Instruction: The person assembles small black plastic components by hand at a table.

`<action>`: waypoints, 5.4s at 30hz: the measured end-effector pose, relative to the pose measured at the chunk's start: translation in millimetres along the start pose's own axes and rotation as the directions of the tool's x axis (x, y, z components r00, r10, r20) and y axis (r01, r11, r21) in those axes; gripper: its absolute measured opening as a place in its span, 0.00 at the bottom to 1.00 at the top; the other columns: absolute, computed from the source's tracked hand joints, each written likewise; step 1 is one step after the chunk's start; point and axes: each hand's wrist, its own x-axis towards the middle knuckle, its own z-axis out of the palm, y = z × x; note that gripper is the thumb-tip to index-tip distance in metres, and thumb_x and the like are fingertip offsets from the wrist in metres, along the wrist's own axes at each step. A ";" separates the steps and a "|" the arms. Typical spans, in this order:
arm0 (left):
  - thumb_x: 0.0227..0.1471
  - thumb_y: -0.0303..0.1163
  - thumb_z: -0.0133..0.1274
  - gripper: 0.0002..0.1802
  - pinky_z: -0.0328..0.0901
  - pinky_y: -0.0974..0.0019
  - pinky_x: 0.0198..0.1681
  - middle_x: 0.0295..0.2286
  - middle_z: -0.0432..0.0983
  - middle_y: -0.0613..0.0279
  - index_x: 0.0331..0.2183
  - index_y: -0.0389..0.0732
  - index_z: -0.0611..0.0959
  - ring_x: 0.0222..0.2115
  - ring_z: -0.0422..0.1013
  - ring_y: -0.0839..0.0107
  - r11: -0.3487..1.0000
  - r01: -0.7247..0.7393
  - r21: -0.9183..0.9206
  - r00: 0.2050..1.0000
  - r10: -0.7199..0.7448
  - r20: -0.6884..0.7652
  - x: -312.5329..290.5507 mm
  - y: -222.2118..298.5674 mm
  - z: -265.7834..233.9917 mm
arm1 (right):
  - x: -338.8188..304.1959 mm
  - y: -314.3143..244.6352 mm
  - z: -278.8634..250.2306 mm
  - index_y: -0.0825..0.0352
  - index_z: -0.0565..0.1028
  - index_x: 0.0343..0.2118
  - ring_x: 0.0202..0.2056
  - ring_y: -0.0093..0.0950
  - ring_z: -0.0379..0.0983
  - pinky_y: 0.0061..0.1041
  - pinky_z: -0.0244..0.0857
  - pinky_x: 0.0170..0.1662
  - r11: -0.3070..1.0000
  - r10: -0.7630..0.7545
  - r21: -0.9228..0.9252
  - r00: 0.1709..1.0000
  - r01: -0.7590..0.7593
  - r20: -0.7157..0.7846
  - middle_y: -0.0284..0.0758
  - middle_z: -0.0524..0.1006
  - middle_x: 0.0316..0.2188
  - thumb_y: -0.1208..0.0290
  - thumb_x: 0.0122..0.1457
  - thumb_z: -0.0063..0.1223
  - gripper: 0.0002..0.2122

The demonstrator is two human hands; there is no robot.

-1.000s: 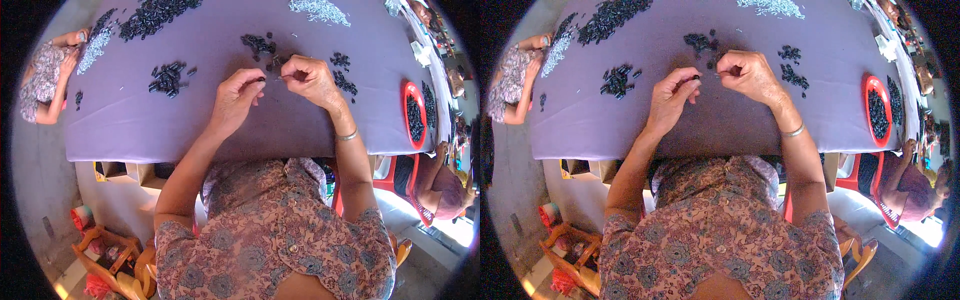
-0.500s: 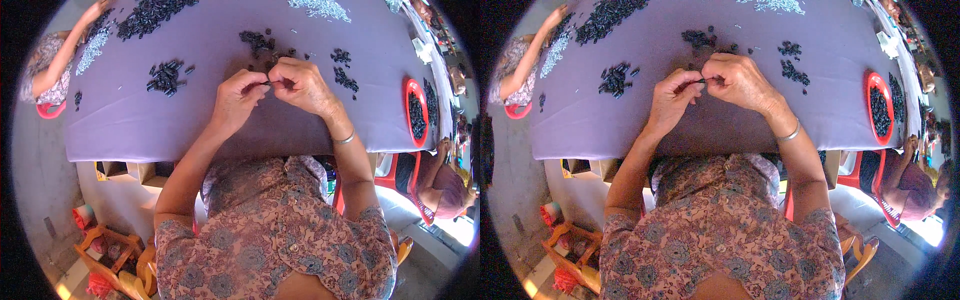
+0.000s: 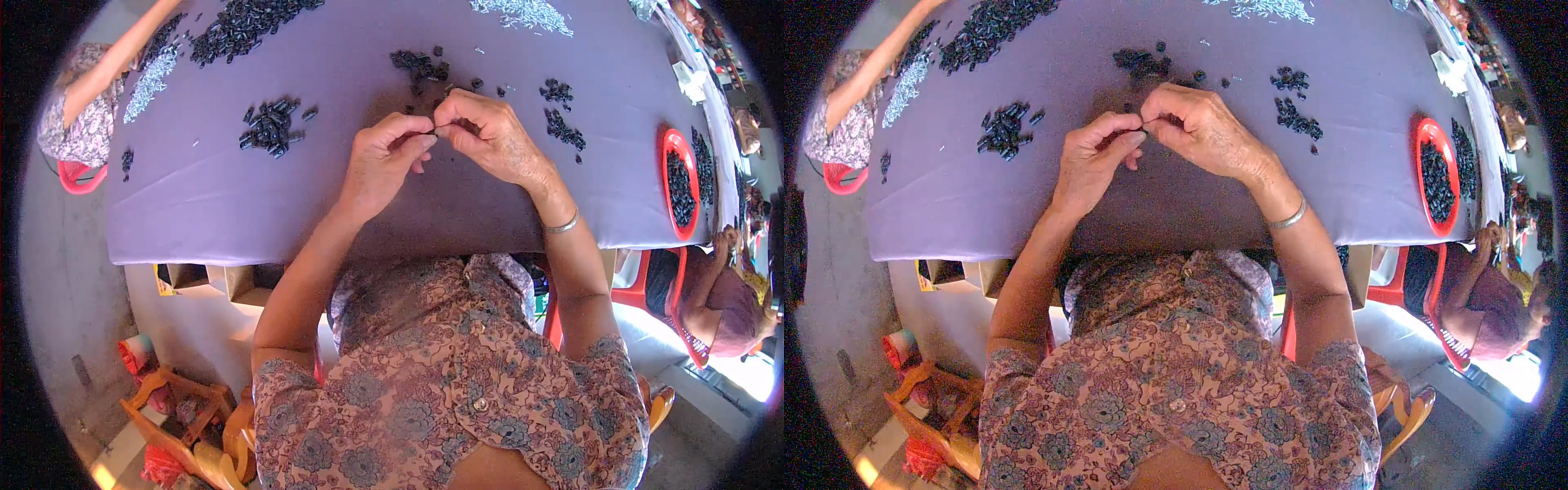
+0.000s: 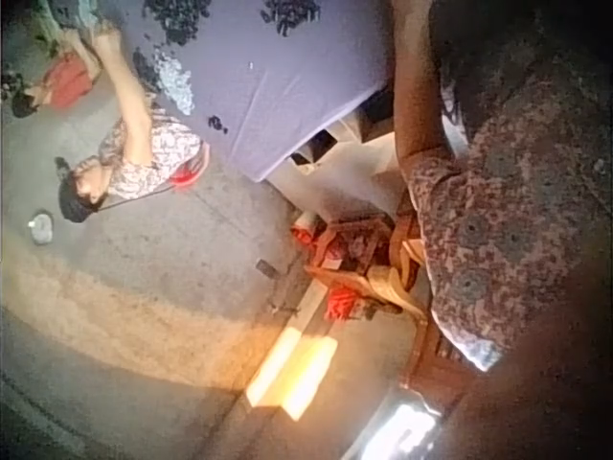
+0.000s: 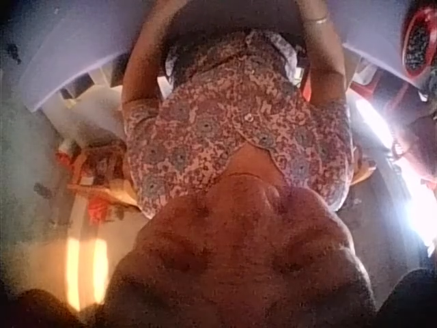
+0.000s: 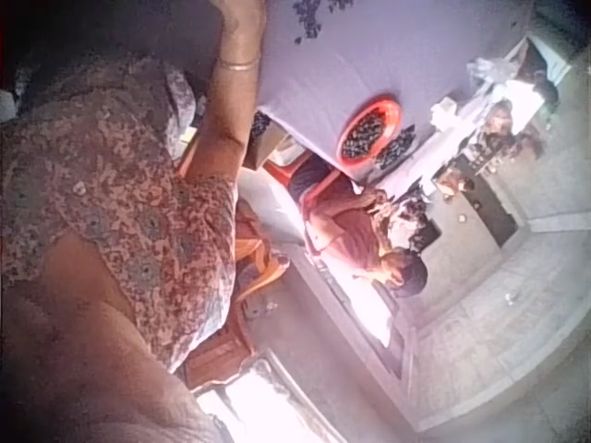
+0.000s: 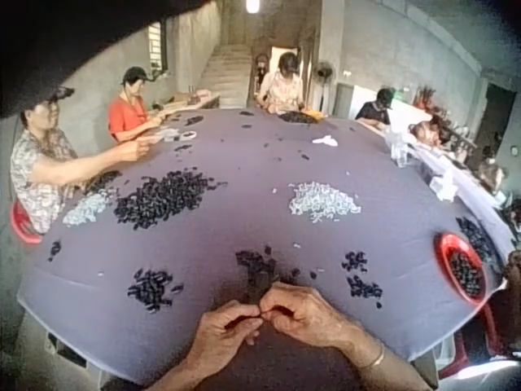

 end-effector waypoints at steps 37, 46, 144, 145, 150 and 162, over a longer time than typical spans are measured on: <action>0.53 0.27 0.48 0.07 0.69 0.66 0.32 0.31 0.73 0.60 0.36 0.40 0.76 0.31 0.70 0.71 0.672 0.179 -0.718 0.983 -0.084 0.166 7.5 9.3 -30.2 | -5.8 43.6 -10.1 0.68 0.74 0.29 0.23 0.10 0.61 0.13 0.60 0.27 0.954 0.293 0.193 0.857 -0.231 -0.424 0.22 0.71 0.18 0.73 0.53 0.54 0.04; 0.51 0.26 0.50 0.09 0.67 0.68 0.30 0.30 0.74 0.58 0.37 0.41 0.76 0.28 0.70 0.73 0.710 0.106 -0.696 0.990 -0.139 0.009 9.2 5.1 -29.8 | -1.9 29.2 -5.7 0.67 0.73 0.30 0.23 0.17 0.67 0.18 0.63 0.28 0.977 0.170 -0.064 0.929 -0.201 -0.329 0.29 0.71 0.22 0.79 0.50 0.53 0.04; 0.49 0.23 0.51 0.07 0.69 0.72 0.27 0.25 0.74 0.64 0.33 0.34 0.79 0.23 0.68 0.78 0.990 0.113 -0.082 0.981 -0.124 -0.152 3.1 -1.6 -10.1 | 28.9 0.8 14.5 0.67 0.69 0.21 0.16 0.11 0.63 0.11 0.60 0.15 0.849 0.381 0.326 0.909 -0.415 0.166 0.26 0.70 0.17 0.82 0.49 0.45 0.04; 0.49 0.23 0.51 0.07 0.68 0.72 0.26 0.26 0.74 0.64 0.34 0.34 0.79 0.24 0.68 0.78 0.992 0.100 -0.076 0.981 -0.111 -0.156 3.4 -3.2 -10.4 | 29.7 1.0 15.0 0.67 0.68 0.21 0.17 0.11 0.63 0.11 0.60 0.15 0.871 0.365 0.294 0.919 -0.393 0.147 0.26 0.69 0.16 0.82 0.49 0.45 0.04; 0.50 0.23 0.50 0.07 0.68 0.72 0.27 0.27 0.74 0.64 0.34 0.35 0.79 0.24 0.69 0.78 0.984 0.104 -0.146 0.976 -0.130 -0.176 2.7 2.1 -7.4 | 26.3 9.6 21.7 0.67 0.69 0.23 0.19 0.15 0.67 0.17 0.63 0.15 0.873 0.351 0.317 0.929 -0.371 0.119 0.27 0.71 0.17 0.79 0.48 0.48 0.01; 0.50 0.23 0.51 0.07 0.65 0.71 0.35 0.34 0.66 0.66 0.34 0.38 0.78 0.34 0.66 0.78 0.963 -0.100 -0.249 0.990 0.072 -0.119 5.3 6.0 -13.8 | 20.6 8.0 20.1 0.69 0.71 0.29 0.18 0.17 0.64 0.14 0.61 0.15 0.640 0.428 0.601 0.872 -0.479 0.239 0.29 0.66 0.18 0.52 0.59 0.39 0.21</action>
